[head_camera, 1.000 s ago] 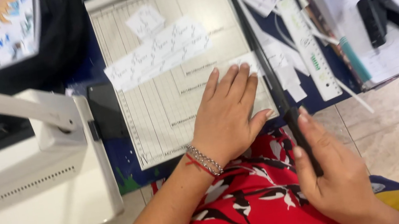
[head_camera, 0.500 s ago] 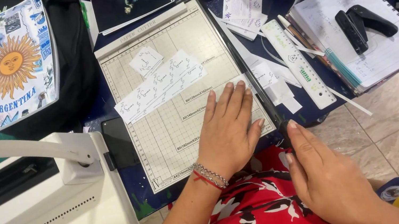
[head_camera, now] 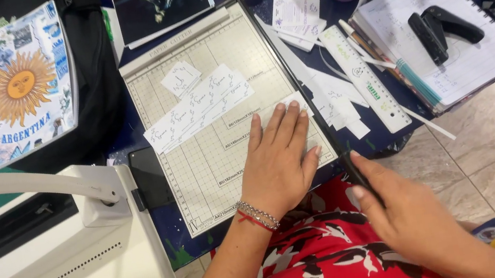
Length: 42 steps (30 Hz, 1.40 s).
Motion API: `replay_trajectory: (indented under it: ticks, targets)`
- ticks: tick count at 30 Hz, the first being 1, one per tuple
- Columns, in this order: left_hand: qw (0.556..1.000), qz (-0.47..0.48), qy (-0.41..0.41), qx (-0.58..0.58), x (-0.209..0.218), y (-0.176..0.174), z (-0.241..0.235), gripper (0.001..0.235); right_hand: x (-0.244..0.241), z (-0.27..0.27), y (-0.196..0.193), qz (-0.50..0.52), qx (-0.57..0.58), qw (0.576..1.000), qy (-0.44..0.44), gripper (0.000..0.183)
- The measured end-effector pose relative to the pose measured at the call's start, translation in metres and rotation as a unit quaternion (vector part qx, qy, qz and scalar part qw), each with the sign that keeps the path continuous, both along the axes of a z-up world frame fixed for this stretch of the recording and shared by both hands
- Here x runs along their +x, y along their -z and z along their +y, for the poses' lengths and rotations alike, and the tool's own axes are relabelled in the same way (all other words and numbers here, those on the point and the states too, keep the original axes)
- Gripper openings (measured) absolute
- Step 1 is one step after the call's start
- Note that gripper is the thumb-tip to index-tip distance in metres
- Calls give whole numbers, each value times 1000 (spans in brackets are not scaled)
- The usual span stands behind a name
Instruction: The person uses a paper cutter to trim small rectangular pieces of paper with printed designs on a gridded cutting mat. They align the paper, press down the cutter's lever to slice the edges, and then remove the cut pieces from the mat.
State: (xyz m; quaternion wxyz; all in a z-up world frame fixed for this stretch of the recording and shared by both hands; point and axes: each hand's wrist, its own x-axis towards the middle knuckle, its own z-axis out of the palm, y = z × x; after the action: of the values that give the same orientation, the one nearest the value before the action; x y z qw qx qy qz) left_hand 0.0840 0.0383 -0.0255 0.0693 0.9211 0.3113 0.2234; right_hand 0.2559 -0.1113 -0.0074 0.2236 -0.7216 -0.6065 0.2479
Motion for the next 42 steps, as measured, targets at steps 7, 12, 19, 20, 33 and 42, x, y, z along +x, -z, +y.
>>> replay_trajectory:
  ticks: [7, 12, 19, 20, 33, 42]
  targets:
    - [999, -18, -29, 13, 0, 13, -5, 52, 66, 93, 40, -183, 292, 939, -9, 26]
    - [998, -39, -45, 33, -1, 9, -5, 46, 74, 156, 9, -61, 82, 979, -177, 37]
    - [999, -6, -35, -2, -2, -6, -4, 48, 86, 208, 19, -85, -107, 957, -255, 32]
    - [999, -2, -37, -13, -1, -8, -4, 49, 86, 208, 15, -75, -116, 957, -254, 37]
    - [999, 30, -39, -23, 1, -8, -1, 55, 107, 214, -5, 0, -169, 958, -231, 14]
    - [998, 16, -44, -38, 0, -7, -2, 53, 105, 169, -18, -59, -226, 959, -162, 40]
